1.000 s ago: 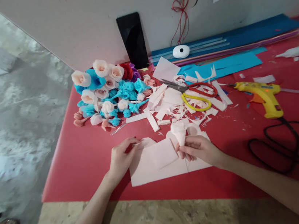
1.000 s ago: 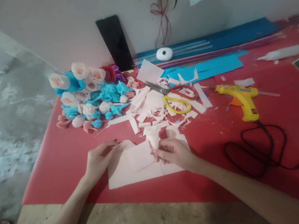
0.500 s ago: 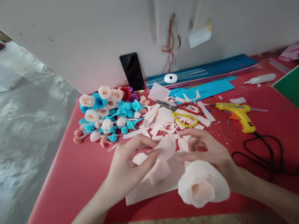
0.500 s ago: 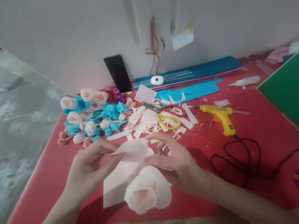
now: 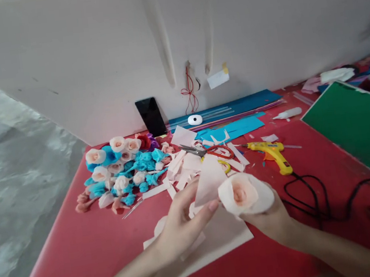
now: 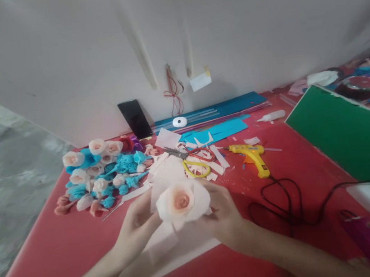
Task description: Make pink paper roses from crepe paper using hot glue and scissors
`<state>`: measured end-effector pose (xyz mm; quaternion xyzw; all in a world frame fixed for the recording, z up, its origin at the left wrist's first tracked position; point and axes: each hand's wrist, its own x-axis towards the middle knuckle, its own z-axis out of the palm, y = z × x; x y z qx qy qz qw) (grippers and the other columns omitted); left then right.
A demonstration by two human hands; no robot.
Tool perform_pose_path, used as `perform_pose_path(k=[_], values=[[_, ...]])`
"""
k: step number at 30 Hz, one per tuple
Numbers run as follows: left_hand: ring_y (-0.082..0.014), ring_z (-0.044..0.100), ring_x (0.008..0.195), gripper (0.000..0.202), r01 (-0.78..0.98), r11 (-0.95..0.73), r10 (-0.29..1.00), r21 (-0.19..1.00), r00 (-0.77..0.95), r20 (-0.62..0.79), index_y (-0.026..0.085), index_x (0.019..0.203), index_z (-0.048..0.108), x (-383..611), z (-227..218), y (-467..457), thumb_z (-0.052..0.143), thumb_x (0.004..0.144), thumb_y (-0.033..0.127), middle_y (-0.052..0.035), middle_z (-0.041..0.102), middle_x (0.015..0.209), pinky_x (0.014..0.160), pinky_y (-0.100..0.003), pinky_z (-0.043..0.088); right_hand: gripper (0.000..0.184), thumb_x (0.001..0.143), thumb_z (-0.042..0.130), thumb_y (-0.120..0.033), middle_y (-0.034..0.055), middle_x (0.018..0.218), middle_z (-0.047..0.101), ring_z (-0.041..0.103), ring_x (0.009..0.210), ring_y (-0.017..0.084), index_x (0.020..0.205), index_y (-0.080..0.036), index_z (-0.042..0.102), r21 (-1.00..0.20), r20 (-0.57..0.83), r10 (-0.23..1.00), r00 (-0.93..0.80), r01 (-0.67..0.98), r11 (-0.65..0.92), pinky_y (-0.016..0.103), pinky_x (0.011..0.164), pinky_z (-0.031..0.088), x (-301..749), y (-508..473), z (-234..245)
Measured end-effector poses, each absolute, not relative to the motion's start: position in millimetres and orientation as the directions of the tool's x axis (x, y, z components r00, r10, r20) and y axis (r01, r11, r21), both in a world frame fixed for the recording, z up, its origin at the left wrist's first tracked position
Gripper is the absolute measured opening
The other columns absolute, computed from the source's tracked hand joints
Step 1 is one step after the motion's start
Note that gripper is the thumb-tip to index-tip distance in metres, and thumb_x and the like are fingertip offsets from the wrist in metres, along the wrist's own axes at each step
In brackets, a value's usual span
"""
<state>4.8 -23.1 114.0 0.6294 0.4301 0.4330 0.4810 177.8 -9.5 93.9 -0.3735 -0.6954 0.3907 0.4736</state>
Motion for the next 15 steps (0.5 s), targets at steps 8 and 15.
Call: perform_pose_path(k=[8,15], values=[[-0.0156,0.061,0.074,0.027,0.030,-0.001,0.980,1.000,0.197,-0.005,0.016,0.071,0.067,4.4,97.7,-18.5,0.051,0.084,0.033,-0.0024,0.068,0.074,0.072,-0.025,0.049,0.009,0.069,0.064,-0.015,-0.0021,0.065,0.061,0.055,0.051,0.010,0.075,-0.020,0.060,-0.925,0.322,0.916,-0.242,0.126,0.358,0.017,0.039,0.042,169.9,-13.2,89.3],[-0.0181,0.058,0.102,0.017,-0.026,-0.110,0.977,0.994,0.183,0.113,0.026,0.089,0.071,2.8,98.2,-21.0,0.056,0.082,0.022,-0.0007,0.070,0.093,0.096,-0.029,0.041,0.010,0.082,0.051,-0.025,0.0018,0.078,0.059,0.059,0.068,0.012,0.089,-0.020,0.055,-0.820,0.506,0.828,-0.240,0.164,0.548,0.020,0.056,0.049,172.2,-4.5,85.5]])
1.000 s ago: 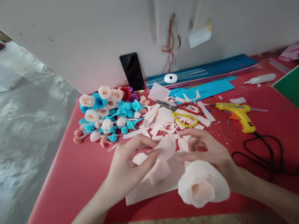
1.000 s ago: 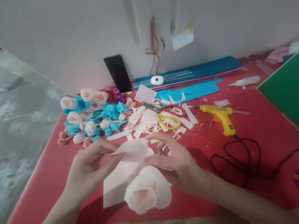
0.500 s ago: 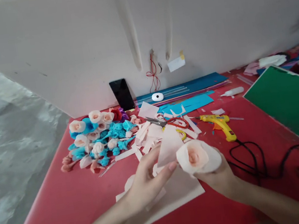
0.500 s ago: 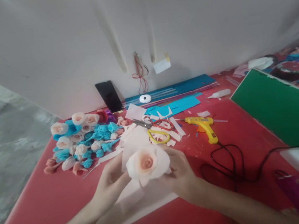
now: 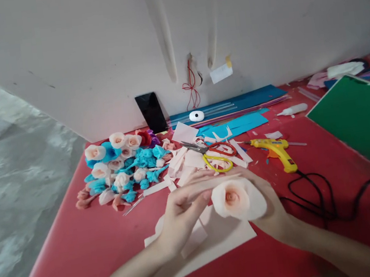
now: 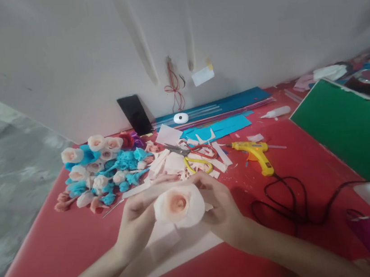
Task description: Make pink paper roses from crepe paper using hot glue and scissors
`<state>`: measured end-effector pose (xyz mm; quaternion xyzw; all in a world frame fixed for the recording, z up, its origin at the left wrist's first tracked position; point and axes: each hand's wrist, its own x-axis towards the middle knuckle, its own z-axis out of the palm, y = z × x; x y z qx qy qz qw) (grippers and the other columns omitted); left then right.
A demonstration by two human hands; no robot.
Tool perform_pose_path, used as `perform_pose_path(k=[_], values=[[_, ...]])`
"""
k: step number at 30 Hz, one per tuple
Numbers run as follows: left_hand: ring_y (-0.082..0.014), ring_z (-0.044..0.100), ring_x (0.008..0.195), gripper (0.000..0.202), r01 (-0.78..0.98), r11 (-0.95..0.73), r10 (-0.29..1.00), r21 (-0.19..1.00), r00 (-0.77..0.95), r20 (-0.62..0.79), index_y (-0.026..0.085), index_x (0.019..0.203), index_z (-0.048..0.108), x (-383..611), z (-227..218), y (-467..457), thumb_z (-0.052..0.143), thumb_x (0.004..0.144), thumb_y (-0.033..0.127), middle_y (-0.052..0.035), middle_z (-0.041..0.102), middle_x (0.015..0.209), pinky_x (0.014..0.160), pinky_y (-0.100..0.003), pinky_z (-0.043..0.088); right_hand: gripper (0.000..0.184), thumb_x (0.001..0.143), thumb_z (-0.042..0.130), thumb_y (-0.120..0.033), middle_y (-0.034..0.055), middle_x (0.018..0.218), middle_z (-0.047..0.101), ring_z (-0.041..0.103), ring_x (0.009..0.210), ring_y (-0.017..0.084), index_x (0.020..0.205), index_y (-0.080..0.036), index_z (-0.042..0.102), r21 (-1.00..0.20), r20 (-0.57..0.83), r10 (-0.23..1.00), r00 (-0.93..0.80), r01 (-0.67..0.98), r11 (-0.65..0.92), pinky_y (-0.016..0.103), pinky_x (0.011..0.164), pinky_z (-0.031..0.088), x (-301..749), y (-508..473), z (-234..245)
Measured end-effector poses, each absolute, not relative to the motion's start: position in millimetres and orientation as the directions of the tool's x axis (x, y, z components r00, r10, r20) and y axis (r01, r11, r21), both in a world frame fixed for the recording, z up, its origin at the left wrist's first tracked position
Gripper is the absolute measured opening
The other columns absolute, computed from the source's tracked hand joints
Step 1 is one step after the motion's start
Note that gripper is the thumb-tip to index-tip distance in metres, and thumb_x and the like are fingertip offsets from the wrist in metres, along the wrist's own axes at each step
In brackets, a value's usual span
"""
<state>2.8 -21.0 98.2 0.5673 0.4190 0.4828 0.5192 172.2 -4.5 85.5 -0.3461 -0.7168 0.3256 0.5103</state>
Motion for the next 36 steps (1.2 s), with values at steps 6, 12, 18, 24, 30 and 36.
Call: perform_pose_path(k=[6,12,18,24,30,36], values=[[-0.0181,0.057,0.105,0.029,0.007,-0.237,0.939,0.972,0.259,0.227,0.028,0.099,0.068,1.4,105.1,-21.0,0.056,0.080,0.011,-0.0023,0.069,0.103,0.089,-0.029,0.047,0.009,0.079,0.056,-0.019,0.0013,0.071,0.055,0.052,0.066,0.012,0.071,-0.019,0.058,-0.614,0.666,0.695,-0.270,0.332,0.717,0.022,0.056,0.041,179.6,-3.1,86.0],[-0.0184,0.058,0.104,0.034,-0.022,-0.369,0.891,0.929,0.277,0.360,0.030,0.102,0.066,1.4,100.6,-24.5,0.053,0.081,0.007,-0.0006,0.072,0.096,0.092,-0.036,0.045,0.013,0.077,0.061,-0.024,-0.0018,0.056,0.053,0.048,0.050,0.009,0.068,-0.018,0.054,-0.538,0.695,0.682,-0.226,0.466,0.702,0.020,0.046,0.038,179.1,-4.1,94.2],[-0.0218,0.058,0.104,0.034,-0.082,-0.391,0.856,0.917,0.333,0.395,0.030,0.106,0.064,2.1,100.4,-27.2,0.058,0.079,0.010,-0.0015,0.072,0.096,0.091,-0.040,0.045,0.019,0.078,0.055,-0.020,-0.0024,0.051,0.051,0.045,0.045,0.008,0.060,-0.018,0.049,-0.503,0.703,0.658,-0.270,0.465,0.728,0.020,0.044,0.036,183.8,-3.4,96.2],[-0.0217,0.058,0.105,0.030,-0.054,-0.391,0.863,0.919,0.325,0.386,0.029,0.106,0.064,2.9,99.2,-29.8,0.053,0.083,0.013,-0.0027,0.071,0.098,0.090,-0.040,0.045,0.023,0.085,0.046,-0.020,0.0016,0.061,0.057,0.047,0.054,0.010,0.065,-0.017,0.057,-0.504,0.723,0.617,-0.311,0.373,0.779,0.023,0.049,0.036,182.4,-7.5,96.9],[-0.0211,0.059,0.102,0.023,-0.043,-0.186,0.960,0.982,0.207,0.191,0.031,0.097,0.068,8.0,95.6,-33.8,0.051,0.085,0.020,-0.0020,0.071,0.094,0.088,-0.035,0.045,0.026,0.085,0.050,-0.024,0.0007,0.055,0.057,0.053,0.049,0.009,0.062,-0.016,0.060,-0.623,0.637,0.711,-0.297,0.346,0.702,0.019,0.046,0.040,174.3,-9.7,100.6],[-0.0189,0.058,0.065,0.035,0.054,-0.127,0.979,0.990,0.169,0.116,0.020,0.056,0.066,13.1,97.3,-35.3,0.052,0.080,0.042,-0.0028,0.061,0.057,0.059,-0.030,0.050,0.025,0.081,0.052,-0.025,-0.0041,0.043,0.049,0.044,0.037,0.006,0.058,-0.017,0.056,-0.625,0.614,0.748,-0.252,0.424,0.656,0.019,0.040,0.032,172.0,-12.3,92.8]])
